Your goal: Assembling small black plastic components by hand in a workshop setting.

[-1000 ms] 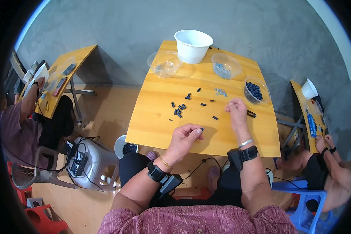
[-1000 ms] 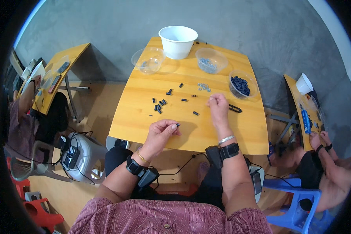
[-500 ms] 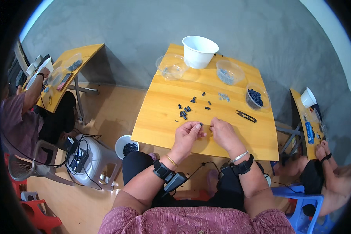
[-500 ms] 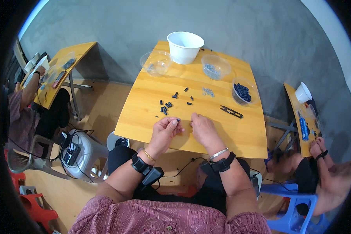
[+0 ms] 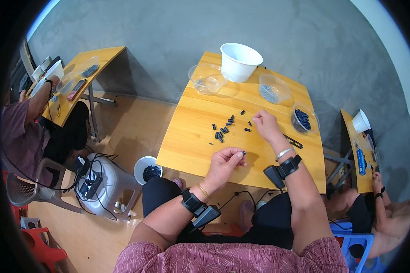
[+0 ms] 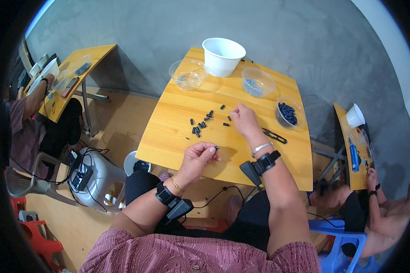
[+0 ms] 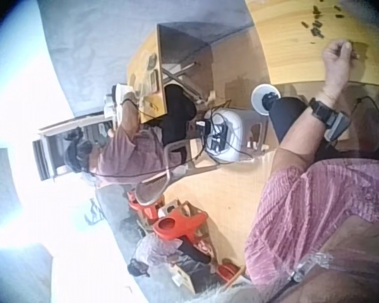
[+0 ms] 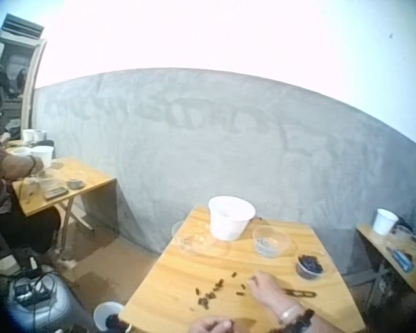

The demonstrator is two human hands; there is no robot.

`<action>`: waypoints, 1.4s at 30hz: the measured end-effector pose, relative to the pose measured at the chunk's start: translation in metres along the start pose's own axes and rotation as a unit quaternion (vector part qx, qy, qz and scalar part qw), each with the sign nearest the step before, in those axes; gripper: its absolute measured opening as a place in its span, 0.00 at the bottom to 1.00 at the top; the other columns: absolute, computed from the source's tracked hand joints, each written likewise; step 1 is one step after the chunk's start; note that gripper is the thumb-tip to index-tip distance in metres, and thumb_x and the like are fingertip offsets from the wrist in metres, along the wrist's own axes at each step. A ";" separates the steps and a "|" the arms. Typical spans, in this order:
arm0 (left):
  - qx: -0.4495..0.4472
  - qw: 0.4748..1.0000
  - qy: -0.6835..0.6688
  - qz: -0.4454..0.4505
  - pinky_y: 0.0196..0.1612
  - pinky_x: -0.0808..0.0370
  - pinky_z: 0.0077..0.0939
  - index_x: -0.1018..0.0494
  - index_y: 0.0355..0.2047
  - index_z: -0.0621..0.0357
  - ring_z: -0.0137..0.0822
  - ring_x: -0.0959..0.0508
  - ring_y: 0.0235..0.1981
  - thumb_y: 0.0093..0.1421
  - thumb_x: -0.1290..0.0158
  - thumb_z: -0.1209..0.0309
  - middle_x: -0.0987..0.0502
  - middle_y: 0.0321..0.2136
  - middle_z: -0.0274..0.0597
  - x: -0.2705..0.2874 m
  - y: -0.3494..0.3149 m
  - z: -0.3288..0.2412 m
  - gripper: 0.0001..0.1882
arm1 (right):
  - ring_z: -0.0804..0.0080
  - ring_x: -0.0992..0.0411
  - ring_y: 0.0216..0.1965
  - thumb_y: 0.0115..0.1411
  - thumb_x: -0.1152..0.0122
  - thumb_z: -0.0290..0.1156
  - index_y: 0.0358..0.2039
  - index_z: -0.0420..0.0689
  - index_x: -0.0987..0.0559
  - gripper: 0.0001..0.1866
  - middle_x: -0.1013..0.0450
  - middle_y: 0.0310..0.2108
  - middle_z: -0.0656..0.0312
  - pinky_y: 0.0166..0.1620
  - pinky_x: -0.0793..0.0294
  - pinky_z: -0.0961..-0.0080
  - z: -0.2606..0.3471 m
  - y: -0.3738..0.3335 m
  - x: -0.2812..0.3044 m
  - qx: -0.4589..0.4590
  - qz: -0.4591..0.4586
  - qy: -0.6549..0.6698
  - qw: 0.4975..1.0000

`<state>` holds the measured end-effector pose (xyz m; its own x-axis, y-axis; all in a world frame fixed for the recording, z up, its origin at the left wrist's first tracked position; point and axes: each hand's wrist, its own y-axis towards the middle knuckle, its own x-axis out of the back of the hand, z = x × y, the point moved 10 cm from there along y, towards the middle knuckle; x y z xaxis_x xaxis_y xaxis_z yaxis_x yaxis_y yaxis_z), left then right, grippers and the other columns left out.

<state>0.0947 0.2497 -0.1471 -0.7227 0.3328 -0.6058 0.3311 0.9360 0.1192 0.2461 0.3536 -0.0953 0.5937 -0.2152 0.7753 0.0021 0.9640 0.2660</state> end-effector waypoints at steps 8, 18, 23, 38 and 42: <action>0.021 1.000 0.013 0.017 0.34 0.28 0.20 0.29 0.35 0.65 0.28 0.27 0.27 0.59 0.53 0.74 0.27 0.25 0.37 -0.002 0.001 0.004 0.07 | 0.52 0.29 0.29 0.49 0.43 0.27 0.27 0.38 0.28 0.07 0.28 0.25 0.47 0.33 0.30 0.65 0.002 0.010 -0.030 0.039 0.071 -0.154 0.985; 0.068 0.997 -0.030 -0.020 0.31 0.30 0.16 0.29 0.36 0.66 0.25 0.27 0.26 0.59 0.53 0.75 0.27 0.24 0.35 0.004 0.003 0.010 0.07 | 0.79 0.33 0.22 0.56 0.46 0.24 0.30 0.40 0.31 0.03 0.32 0.22 0.64 0.27 0.32 0.83 0.037 -0.087 -0.013 -0.097 0.151 0.539 0.823; 0.054 0.995 -0.088 -0.008 0.33 0.28 0.19 0.29 0.36 0.65 0.26 0.28 0.26 0.59 0.54 0.76 0.27 0.26 0.37 0.000 0.005 0.011 0.07 | 0.79 0.32 0.22 0.55 0.45 0.24 0.30 0.40 0.31 0.04 0.31 0.23 0.63 0.27 0.31 0.83 0.044 -0.100 -0.018 -0.109 0.172 0.645 0.737; 0.021 1.000 0.001 0.017 0.36 0.27 0.22 0.29 0.37 0.67 0.31 0.26 0.30 0.59 0.56 0.79 0.25 0.30 0.43 -0.002 0.005 0.005 0.07 | 0.78 0.32 0.22 0.55 0.46 0.23 0.29 0.40 0.31 0.03 0.30 0.23 0.62 0.27 0.30 0.82 0.038 -0.105 -0.032 -0.117 0.189 0.649 0.728; 0.021 1.000 -0.007 -0.005 0.36 0.27 0.21 0.29 0.36 0.67 0.30 0.26 0.29 0.59 0.55 0.79 0.25 0.29 0.42 0.002 0.003 0.007 0.07 | 0.78 0.32 0.21 0.55 0.46 0.23 0.29 0.40 0.31 0.03 0.30 0.22 0.62 0.27 0.30 0.80 0.042 -0.108 -0.035 -0.125 0.199 0.658 0.715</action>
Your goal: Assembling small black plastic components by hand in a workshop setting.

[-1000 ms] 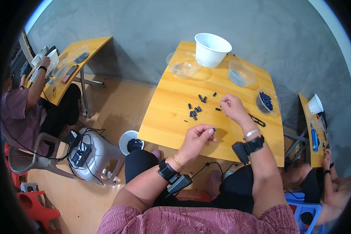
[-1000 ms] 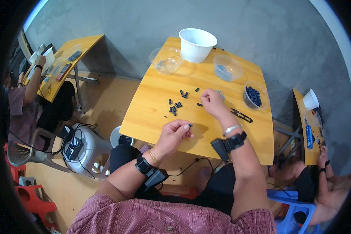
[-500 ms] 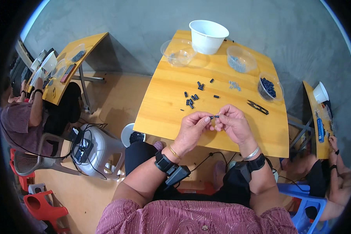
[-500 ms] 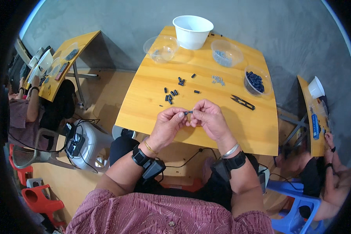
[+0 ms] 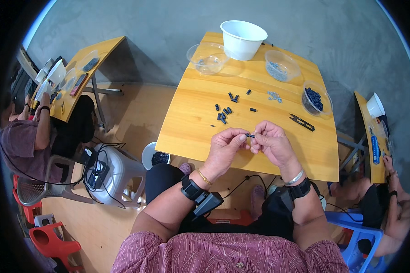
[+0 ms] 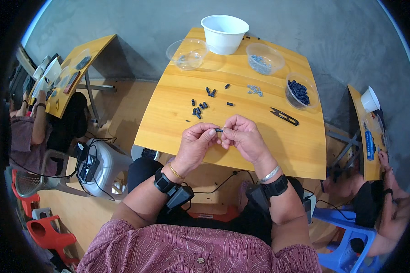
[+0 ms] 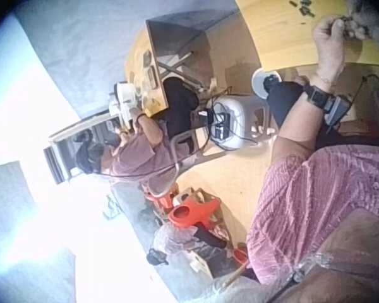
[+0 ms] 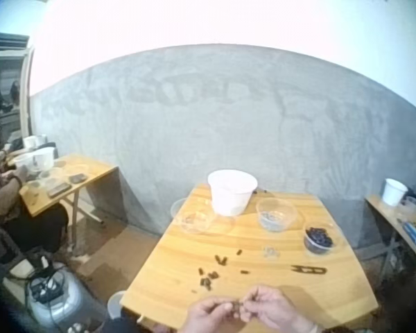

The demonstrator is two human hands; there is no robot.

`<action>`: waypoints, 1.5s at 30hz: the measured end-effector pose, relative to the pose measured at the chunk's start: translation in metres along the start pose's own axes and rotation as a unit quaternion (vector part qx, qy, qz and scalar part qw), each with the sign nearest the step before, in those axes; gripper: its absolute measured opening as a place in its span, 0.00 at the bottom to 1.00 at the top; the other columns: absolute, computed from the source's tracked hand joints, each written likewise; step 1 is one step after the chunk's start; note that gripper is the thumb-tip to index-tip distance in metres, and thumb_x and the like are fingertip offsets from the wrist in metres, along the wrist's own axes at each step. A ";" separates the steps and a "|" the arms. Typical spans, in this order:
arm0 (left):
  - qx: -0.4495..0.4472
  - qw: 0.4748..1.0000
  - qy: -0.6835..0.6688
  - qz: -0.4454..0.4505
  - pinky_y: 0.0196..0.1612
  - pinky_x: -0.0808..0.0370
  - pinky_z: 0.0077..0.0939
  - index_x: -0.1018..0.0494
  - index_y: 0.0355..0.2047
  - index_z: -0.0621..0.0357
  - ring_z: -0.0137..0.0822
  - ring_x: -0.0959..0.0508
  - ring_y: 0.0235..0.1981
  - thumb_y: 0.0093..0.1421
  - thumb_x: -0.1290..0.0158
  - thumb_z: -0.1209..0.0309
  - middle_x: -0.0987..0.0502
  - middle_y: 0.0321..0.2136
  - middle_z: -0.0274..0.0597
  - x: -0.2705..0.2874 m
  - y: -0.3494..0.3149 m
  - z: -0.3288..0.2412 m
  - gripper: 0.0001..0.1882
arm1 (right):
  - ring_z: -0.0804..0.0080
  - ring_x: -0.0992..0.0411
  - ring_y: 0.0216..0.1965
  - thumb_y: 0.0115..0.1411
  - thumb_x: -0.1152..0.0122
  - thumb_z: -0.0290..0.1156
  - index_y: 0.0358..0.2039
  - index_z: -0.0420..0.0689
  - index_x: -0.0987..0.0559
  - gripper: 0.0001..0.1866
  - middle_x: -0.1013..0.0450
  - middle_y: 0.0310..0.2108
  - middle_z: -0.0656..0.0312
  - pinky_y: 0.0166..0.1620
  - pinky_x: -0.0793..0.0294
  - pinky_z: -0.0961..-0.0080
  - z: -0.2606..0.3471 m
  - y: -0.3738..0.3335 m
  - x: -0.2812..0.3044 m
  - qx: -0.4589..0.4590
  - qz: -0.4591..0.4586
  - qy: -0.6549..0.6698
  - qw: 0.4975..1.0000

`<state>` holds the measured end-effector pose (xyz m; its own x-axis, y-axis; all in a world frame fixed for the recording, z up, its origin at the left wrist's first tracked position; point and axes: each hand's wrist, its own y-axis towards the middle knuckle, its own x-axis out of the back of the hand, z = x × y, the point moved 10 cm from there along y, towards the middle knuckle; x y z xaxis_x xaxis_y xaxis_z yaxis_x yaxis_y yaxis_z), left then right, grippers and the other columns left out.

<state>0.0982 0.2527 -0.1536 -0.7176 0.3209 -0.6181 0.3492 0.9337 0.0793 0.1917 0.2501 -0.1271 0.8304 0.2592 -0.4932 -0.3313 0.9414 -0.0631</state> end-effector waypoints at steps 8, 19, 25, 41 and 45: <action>-0.049 0.996 0.070 -0.028 0.32 0.29 0.16 0.27 0.33 0.65 0.24 0.27 0.26 0.57 0.51 0.78 0.26 0.26 0.36 -0.002 -0.002 -0.010 0.05 | 0.76 0.33 0.21 0.55 0.47 0.23 0.29 0.40 0.31 0.03 0.31 0.22 0.61 0.26 0.31 0.79 -0.002 -0.002 0.003 -0.022 0.004 0.040 0.999; -0.044 0.994 0.098 -0.023 0.34 0.28 0.18 0.28 0.35 0.66 0.26 0.27 0.27 0.57 0.52 0.79 0.25 0.27 0.37 -0.004 -0.002 -0.012 0.06 | 0.76 0.34 0.20 0.55 0.47 0.23 0.28 0.40 0.31 0.03 0.31 0.21 0.61 0.26 0.32 0.79 -0.002 -0.002 0.001 -0.030 -0.001 0.046 0.998; -0.062 0.991 0.116 -0.025 0.32 0.29 0.16 0.27 0.33 0.66 0.24 0.27 0.26 0.56 0.51 0.79 0.25 0.26 0.36 -0.005 -0.002 -0.013 0.05 | 0.75 0.33 0.20 0.55 0.47 0.22 0.29 0.40 0.31 0.03 0.31 0.21 0.60 0.26 0.31 0.78 -0.004 -0.002 0.002 -0.040 0.003 0.049 0.998; 0.051 0.999 -0.002 -0.008 0.22 0.29 0.18 0.28 0.29 0.66 0.24 0.30 0.18 0.57 0.50 0.75 0.28 0.20 0.36 -0.003 0.002 0.003 0.05 | 0.85 0.36 0.22 0.54 0.44 0.24 0.31 0.40 0.27 0.04 0.32 0.22 0.69 0.26 0.35 0.89 0.016 -0.003 0.009 0.090 -0.042 -0.234 0.967; 0.048 0.999 -0.010 -0.011 0.21 0.30 0.17 0.28 0.28 0.65 0.24 0.31 0.17 0.57 0.49 0.75 0.28 0.19 0.36 -0.002 0.001 0.003 0.05 | 0.84 0.35 0.24 0.55 0.44 0.23 0.33 0.39 0.27 0.05 0.31 0.25 0.68 0.28 0.34 0.88 0.034 -0.009 0.021 0.120 -0.075 -0.303 0.942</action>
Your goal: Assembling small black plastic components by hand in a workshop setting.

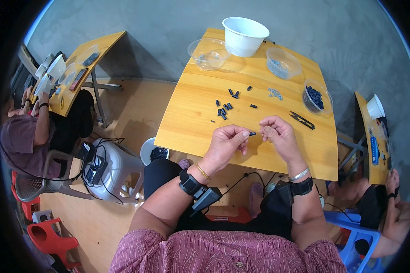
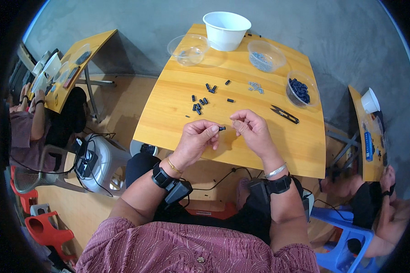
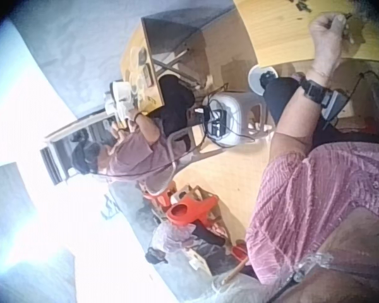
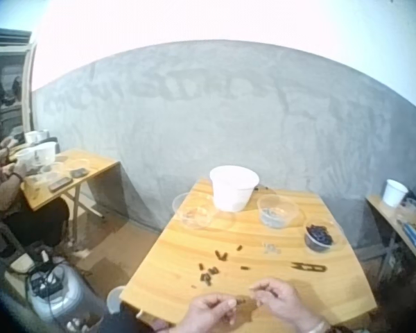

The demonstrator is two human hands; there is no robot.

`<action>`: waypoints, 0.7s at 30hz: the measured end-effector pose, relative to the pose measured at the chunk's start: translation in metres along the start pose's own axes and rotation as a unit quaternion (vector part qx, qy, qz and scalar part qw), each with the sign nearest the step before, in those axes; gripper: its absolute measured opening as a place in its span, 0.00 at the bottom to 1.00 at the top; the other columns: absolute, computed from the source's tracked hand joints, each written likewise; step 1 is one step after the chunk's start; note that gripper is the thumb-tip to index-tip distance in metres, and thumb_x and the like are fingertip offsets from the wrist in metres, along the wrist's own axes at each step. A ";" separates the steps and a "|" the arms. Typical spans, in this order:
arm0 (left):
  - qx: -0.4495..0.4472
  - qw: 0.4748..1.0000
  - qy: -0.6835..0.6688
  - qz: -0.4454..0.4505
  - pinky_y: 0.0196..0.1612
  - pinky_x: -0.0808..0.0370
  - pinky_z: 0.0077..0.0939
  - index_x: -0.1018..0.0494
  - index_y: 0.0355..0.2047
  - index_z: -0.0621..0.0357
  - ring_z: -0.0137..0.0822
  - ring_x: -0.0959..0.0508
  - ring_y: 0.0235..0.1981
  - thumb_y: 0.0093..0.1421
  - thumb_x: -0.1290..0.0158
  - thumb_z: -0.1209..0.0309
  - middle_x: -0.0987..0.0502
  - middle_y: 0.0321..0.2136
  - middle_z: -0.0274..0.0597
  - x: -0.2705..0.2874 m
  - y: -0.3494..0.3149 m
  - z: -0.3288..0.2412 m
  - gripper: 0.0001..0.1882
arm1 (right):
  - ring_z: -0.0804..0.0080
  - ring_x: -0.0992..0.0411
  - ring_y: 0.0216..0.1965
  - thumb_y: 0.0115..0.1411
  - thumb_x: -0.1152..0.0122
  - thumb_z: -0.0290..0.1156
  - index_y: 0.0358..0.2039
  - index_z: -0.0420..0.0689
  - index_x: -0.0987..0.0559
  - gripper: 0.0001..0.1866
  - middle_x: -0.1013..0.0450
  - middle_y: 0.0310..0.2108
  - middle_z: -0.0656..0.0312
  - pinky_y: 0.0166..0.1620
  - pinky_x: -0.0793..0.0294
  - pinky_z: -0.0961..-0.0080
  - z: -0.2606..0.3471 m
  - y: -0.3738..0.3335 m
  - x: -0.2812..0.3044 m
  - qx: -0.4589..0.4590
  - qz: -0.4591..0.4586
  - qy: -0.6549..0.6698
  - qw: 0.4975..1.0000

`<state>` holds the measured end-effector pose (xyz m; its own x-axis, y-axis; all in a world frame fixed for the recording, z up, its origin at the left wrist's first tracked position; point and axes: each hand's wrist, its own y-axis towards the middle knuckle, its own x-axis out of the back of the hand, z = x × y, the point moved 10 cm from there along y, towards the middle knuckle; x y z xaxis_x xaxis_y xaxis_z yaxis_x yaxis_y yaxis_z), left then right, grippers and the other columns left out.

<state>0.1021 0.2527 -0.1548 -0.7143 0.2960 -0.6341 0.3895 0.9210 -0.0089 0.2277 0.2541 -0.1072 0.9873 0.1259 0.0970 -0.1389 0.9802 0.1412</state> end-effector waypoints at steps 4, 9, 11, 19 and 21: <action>0.004 1.000 0.010 0.011 0.21 0.30 0.16 0.28 0.28 0.65 0.23 0.31 0.17 0.57 0.49 0.74 0.29 0.19 0.35 -0.002 0.000 0.000 0.06 | 0.82 0.33 0.25 0.53 0.44 0.22 0.32 0.39 0.27 0.05 0.30 0.24 0.66 0.29 0.32 0.85 0.015 -0.006 -0.014 0.039 0.014 -0.064 0.997; 0.024 0.999 0.039 0.026 0.23 0.29 0.19 0.28 0.30 0.64 0.26 0.30 0.21 0.58 0.51 0.74 0.28 0.20 0.36 -0.004 0.000 0.000 0.06 | 0.79 0.32 0.24 0.51 0.43 0.20 0.29 0.37 0.28 0.05 0.30 0.23 0.62 0.28 0.32 0.83 0.026 -0.009 -0.022 0.092 -0.002 -0.195 0.976; 0.051 0.999 -0.004 -0.001 0.28 0.26 0.22 0.28 0.33 0.65 0.27 0.28 0.23 0.59 0.52 0.73 0.28 0.22 0.38 0.001 -0.001 0.005 0.07 | 0.80 0.33 0.24 0.51 0.43 0.21 0.29 0.37 0.28 0.04 0.29 0.23 0.62 0.28 0.32 0.83 0.021 -0.010 -0.021 0.082 -0.002 -0.191 0.978; 0.037 0.995 -0.087 0.031 0.40 0.24 0.29 0.29 0.40 0.66 0.29 0.26 0.30 0.59 0.54 0.76 0.26 0.30 0.42 -0.004 -0.005 0.000 0.10 | 0.82 0.33 0.25 0.53 0.44 0.21 0.29 0.37 0.27 0.03 0.29 0.23 0.64 0.28 0.33 0.84 0.016 -0.010 -0.020 0.057 -0.004 -0.153 0.987; 0.038 0.996 -0.075 0.032 0.41 0.24 0.30 0.29 0.40 0.66 0.29 0.26 0.30 0.59 0.54 0.76 0.26 0.30 0.43 -0.004 -0.005 0.001 0.10 | 0.82 0.33 0.25 0.53 0.44 0.22 0.29 0.37 0.27 0.03 0.28 0.23 0.64 0.29 0.33 0.85 0.012 -0.009 -0.018 0.053 -0.005 -0.134 0.990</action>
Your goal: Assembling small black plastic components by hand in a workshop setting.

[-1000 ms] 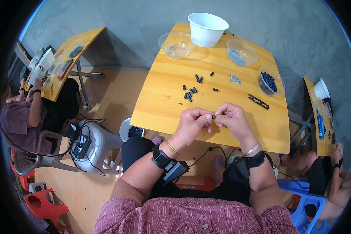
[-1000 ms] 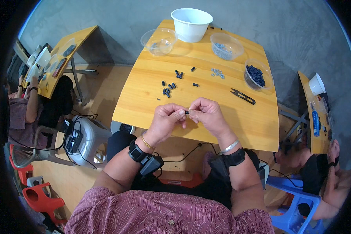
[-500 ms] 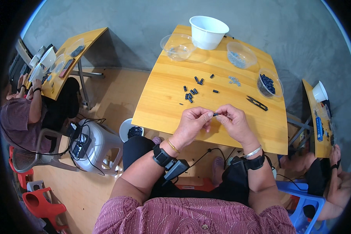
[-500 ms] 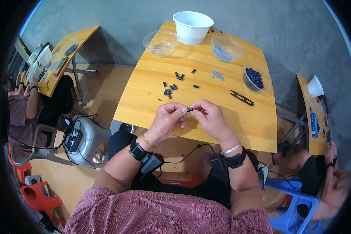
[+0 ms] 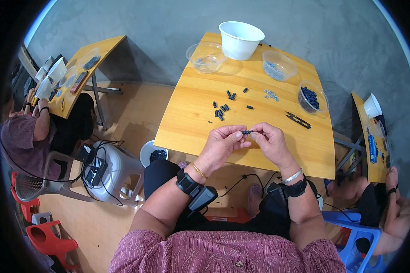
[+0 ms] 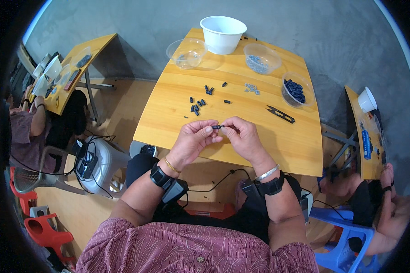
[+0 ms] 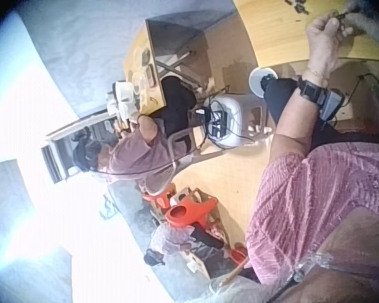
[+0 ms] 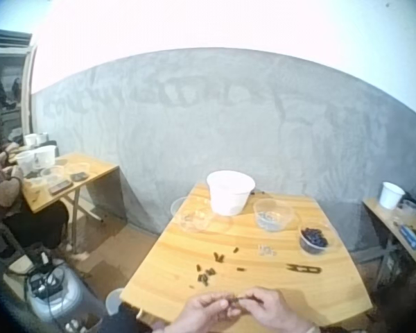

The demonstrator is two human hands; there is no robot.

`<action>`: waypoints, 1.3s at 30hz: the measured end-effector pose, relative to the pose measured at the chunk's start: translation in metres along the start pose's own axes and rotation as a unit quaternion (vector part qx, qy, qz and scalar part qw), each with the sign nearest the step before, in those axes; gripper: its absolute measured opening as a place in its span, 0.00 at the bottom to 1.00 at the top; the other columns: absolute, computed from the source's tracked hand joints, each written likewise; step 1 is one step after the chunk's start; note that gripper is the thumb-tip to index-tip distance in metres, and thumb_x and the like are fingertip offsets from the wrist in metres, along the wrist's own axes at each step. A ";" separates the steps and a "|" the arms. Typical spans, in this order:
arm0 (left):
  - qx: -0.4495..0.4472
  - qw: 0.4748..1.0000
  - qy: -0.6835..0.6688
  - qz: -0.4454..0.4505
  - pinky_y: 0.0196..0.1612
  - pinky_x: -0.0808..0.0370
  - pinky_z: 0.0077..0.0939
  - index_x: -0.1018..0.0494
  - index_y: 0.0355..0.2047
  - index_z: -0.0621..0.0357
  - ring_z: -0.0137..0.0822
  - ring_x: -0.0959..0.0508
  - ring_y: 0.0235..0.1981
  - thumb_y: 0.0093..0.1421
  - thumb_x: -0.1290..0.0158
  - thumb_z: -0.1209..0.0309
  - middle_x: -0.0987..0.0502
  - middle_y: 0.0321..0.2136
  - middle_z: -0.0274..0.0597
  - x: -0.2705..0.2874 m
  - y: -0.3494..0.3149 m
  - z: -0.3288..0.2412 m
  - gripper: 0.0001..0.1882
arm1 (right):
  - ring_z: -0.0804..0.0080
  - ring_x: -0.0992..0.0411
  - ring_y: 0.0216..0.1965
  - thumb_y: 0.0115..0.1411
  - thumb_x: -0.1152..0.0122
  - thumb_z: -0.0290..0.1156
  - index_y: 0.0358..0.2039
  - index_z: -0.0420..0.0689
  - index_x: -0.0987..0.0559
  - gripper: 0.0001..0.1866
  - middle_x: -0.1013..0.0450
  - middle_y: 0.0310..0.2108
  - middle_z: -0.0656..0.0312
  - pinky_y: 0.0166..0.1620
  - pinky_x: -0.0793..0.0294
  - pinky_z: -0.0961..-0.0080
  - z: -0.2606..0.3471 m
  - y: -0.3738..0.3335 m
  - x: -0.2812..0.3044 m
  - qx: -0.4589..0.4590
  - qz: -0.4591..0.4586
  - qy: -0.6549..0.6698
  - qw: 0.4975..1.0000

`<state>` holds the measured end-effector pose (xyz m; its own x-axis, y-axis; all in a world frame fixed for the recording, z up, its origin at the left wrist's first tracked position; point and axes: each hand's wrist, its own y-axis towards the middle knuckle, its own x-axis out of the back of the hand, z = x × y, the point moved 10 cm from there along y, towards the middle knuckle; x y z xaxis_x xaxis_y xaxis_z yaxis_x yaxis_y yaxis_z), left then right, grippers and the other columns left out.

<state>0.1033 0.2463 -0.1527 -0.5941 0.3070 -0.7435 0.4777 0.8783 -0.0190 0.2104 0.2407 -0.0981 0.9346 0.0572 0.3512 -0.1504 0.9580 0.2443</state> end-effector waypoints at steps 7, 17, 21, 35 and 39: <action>-0.005 1.000 -0.017 -0.001 0.42 0.23 0.31 0.29 0.40 0.66 0.29 0.25 0.31 0.58 0.53 0.77 0.25 0.31 0.43 -0.002 -0.001 -0.001 0.10 | 0.82 0.33 0.24 0.52 0.44 0.21 0.29 0.37 0.27 0.03 0.29 0.23 0.64 0.28 0.33 0.84 0.003 0.000 0.002 0.016 -0.016 -0.021 1.000; -0.053 0.992 0.115 -0.028 0.35 0.24 0.23 0.28 0.37 0.66 0.27 0.26 0.29 0.56 0.50 0.78 0.25 0.30 0.41 0.002 -0.002 -0.009 0.08 | 0.70 0.30 0.23 0.50 0.43 0.20 0.27 0.38 0.27 0.03 0.29 0.23 0.57 0.28 0.31 0.78 0.024 -0.004 -0.003 0.071 -0.024 -0.094 0.993; -0.124 0.959 0.251 -0.039 0.32 0.26 0.19 0.27 0.33 0.65 0.25 0.26 0.29 0.56 0.49 0.77 0.25 0.28 0.38 -0.004 -0.003 -0.019 0.05 | 0.59 0.30 0.25 0.47 0.43 0.21 0.26 0.38 0.26 0.04 0.30 0.23 0.54 0.28 0.31 0.73 0.035 -0.010 -0.005 0.099 -0.027 -0.169 0.980; -0.308 0.677 0.667 0.041 0.35 0.36 0.33 0.27 0.21 0.58 0.43 0.30 0.29 0.44 0.44 0.75 0.28 0.22 0.41 -0.057 -0.018 -0.021 0.03 | 0.58 0.33 0.25 0.46 0.46 0.23 0.21 0.40 0.26 0.01 0.34 0.20 0.56 0.31 0.34 0.65 0.029 -0.048 -0.004 0.136 -0.066 -0.338 0.929; -0.315 0.655 0.686 0.039 0.38 0.37 0.32 0.27 0.21 0.57 0.40 0.30 0.30 0.43 0.44 0.75 0.28 0.24 0.38 -0.059 -0.021 -0.020 0.03 | 0.57 0.32 0.26 0.50 0.48 0.23 0.26 0.40 0.25 0.03 0.29 0.25 0.55 0.34 0.33 0.63 0.004 -0.029 0.025 -0.006 -0.122 -0.159 0.980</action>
<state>0.1155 0.2171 -0.0947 -0.8122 0.0207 0.5829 0.4361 0.6852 0.5833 0.2370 0.2134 -0.0923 0.7937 -0.2631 0.5485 0.0706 0.9354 0.3465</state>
